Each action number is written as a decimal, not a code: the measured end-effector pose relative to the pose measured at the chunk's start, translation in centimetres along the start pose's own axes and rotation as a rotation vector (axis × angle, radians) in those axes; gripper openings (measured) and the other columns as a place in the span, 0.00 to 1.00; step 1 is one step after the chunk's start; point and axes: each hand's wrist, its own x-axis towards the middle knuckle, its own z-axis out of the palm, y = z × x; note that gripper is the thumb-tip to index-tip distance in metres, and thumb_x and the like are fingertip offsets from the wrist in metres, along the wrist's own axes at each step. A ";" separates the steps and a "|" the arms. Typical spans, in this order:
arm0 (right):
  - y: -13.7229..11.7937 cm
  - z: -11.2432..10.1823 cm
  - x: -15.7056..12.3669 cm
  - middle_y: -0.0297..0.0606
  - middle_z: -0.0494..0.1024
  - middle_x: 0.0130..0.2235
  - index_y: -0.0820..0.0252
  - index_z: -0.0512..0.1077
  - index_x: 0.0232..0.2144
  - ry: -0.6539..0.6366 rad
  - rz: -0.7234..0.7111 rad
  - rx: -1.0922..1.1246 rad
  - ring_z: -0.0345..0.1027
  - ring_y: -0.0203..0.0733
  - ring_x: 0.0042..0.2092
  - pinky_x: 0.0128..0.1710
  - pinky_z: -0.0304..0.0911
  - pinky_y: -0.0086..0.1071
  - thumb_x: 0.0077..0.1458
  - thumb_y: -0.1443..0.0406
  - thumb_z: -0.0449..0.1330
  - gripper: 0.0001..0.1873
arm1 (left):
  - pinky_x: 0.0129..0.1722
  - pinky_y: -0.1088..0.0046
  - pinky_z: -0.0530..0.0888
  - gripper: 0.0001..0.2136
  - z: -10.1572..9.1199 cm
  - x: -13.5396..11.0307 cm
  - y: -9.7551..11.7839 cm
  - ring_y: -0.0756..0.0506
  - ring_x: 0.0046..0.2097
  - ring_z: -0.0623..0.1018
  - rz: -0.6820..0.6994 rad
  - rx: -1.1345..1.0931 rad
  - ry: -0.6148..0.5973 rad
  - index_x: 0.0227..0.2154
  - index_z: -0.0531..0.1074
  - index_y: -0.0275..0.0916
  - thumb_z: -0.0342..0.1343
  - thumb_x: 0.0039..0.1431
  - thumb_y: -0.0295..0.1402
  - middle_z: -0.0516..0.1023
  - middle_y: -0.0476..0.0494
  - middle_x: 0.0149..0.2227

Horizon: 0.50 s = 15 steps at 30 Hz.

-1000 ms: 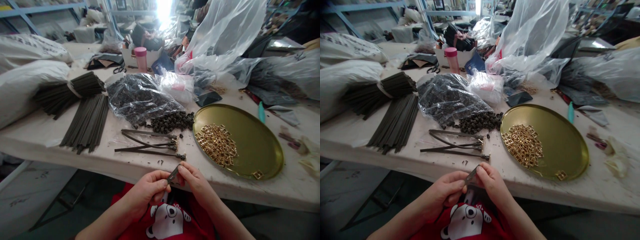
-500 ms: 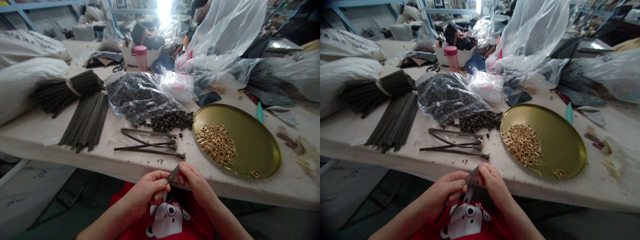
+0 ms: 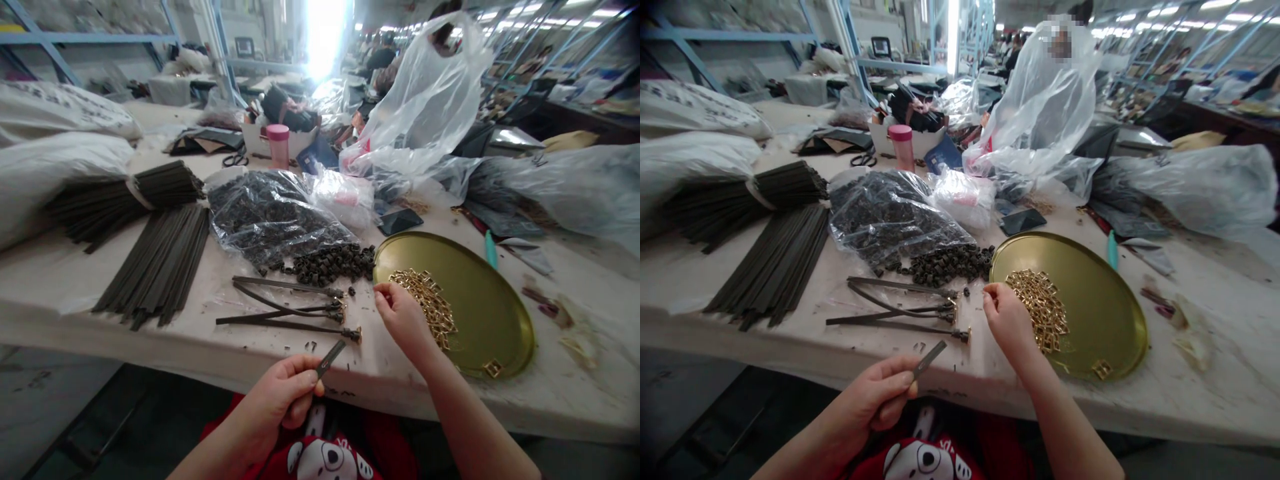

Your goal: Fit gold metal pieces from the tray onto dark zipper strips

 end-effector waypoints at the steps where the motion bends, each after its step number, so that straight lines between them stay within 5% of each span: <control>1: 0.0 0.2 0.6 0.42 0.73 0.34 0.62 0.68 0.35 -0.019 -0.037 -0.129 0.66 0.42 0.34 0.33 0.58 0.32 0.54 0.65 0.49 0.10 | 0.13 0.84 0.44 0.12 -0.2 0.1 0.0 0.62 0.14 0.53 0.004 0.002 0.002 0.33 0.70 0.33 0.59 0.43 0.32 0.70 0.52 0.23; 9: -0.8 3.4 3.6 0.40 0.73 0.32 0.59 0.69 0.29 -0.166 -0.146 -0.306 0.67 0.41 0.32 0.31 0.55 0.31 0.52 0.68 0.53 0.05 | 0.13 0.83 0.45 0.11 -0.7 0.9 0.7 0.61 0.15 0.55 0.033 -0.039 0.010 0.33 0.69 0.34 0.58 0.44 0.32 0.70 0.52 0.23; 15: -1.1 1.9 2.1 0.39 0.71 0.31 0.60 0.67 0.29 -0.142 -0.124 -0.118 0.65 0.41 0.33 0.33 0.57 0.32 0.51 0.67 0.53 0.04 | 0.14 0.82 0.44 0.11 -0.1 1.0 1.3 0.61 0.15 0.54 0.029 -0.026 0.014 0.33 0.70 0.34 0.57 0.44 0.32 0.68 0.53 0.23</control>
